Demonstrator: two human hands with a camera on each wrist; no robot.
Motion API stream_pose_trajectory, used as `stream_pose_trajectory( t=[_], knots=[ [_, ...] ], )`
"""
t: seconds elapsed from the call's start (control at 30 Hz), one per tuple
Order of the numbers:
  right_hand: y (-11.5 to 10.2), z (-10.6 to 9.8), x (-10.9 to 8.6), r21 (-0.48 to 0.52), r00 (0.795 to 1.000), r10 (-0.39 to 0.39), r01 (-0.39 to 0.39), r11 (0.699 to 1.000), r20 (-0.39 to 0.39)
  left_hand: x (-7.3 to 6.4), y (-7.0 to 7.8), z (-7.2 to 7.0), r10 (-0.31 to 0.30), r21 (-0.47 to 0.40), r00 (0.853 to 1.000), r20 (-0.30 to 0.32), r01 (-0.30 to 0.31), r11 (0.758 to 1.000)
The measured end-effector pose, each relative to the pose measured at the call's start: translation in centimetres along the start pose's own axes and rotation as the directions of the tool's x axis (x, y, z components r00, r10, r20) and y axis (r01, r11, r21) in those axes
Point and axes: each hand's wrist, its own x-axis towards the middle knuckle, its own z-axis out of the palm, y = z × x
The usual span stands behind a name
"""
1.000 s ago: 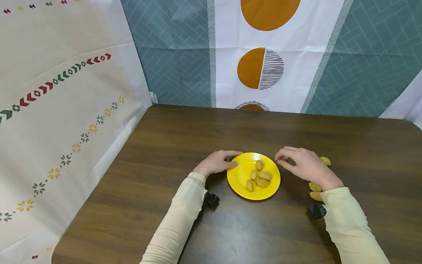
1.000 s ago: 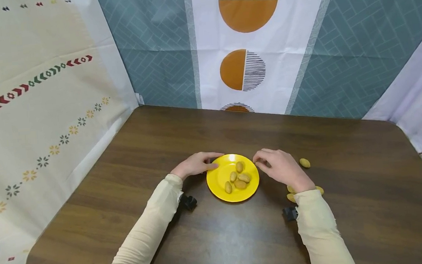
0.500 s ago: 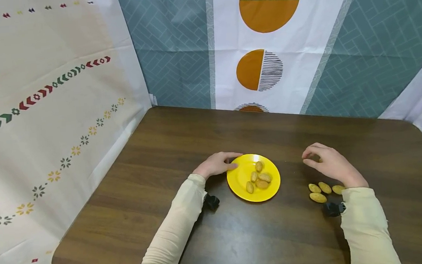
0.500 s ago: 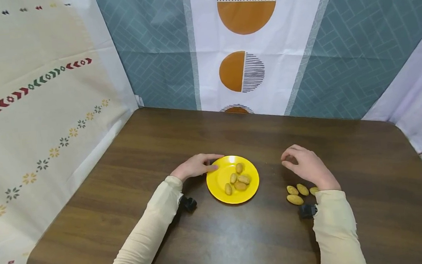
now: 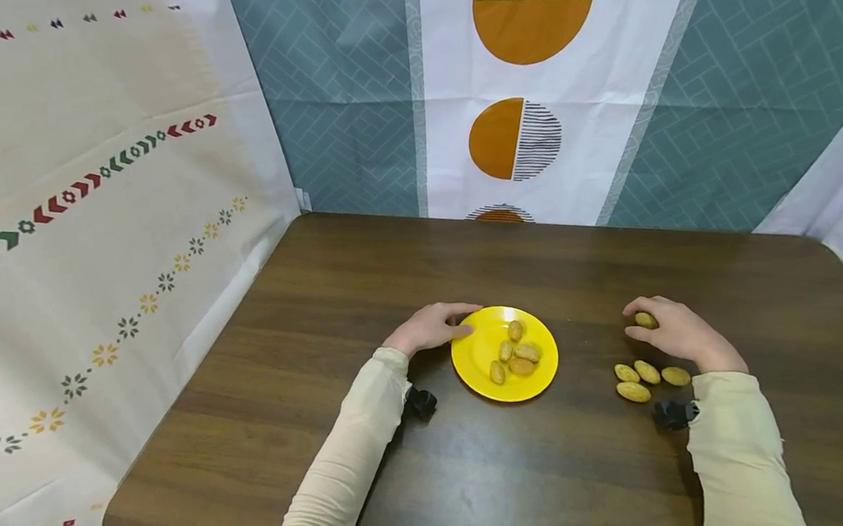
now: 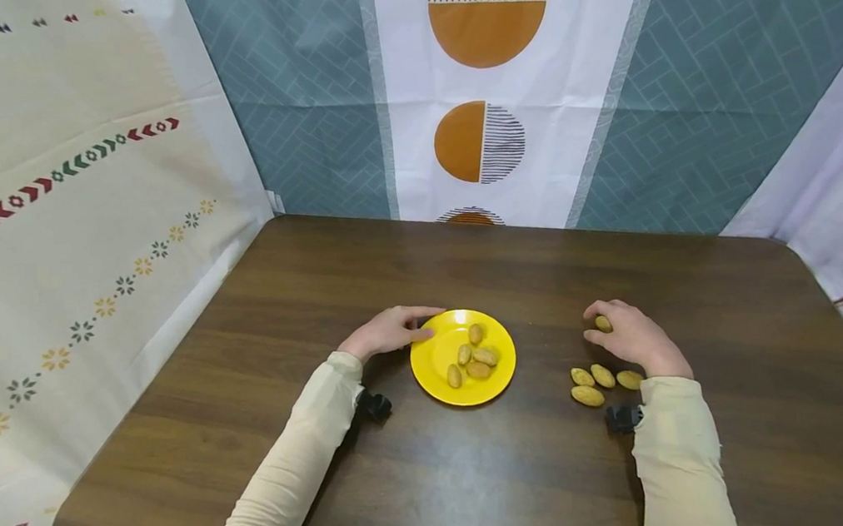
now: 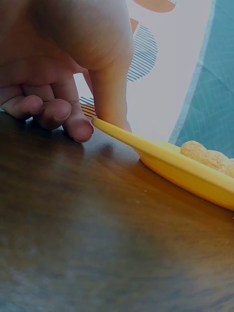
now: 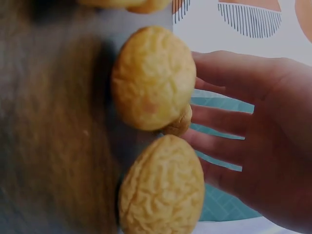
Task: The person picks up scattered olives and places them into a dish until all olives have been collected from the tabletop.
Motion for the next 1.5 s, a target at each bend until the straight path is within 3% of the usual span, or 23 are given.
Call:
stream_pose_trajectory(
  t=[0.63, 0.9, 1.2, 1.37, 1.5],
  knots=[
    [0.2, 0.6, 0.2, -0.008, 1.000, -0.011, 0.011, 1.000, -0.027, 0.0, -0.1, 0.1, -0.002, 0.000, 1.000, 0.002, 0.002, 1.000],
    [0.5, 0.6, 0.4, 0.012, 0.997, 0.003, -0.002, 1.000, -0.074, 0.0, -0.1, 0.3, -0.018, -0.018, 1.000, 0.001, 0.018, 1.000],
    [0.1, 0.2, 0.4, 0.057, 0.991, -0.039, 0.046, 0.997, -0.127, 0.1, -0.1, 0.2, -0.001, -0.010, 1.000, 0.004, 0.001, 1.000],
    [-0.4, -0.3, 0.1, 0.062, 0.982, -0.031, 0.043, 0.997, -0.188, 0.1, -0.1, 0.1, 0.004, -0.011, 1.000, 0.003, -0.004, 1.000],
    [-0.9, -0.7, -0.1, 0.061, 0.958, -0.031, 0.050, 0.997, -0.284, 0.1, -0.1, 0.0, 0.008, -0.015, 1.000, 0.003, -0.008, 1.000]
  ],
)
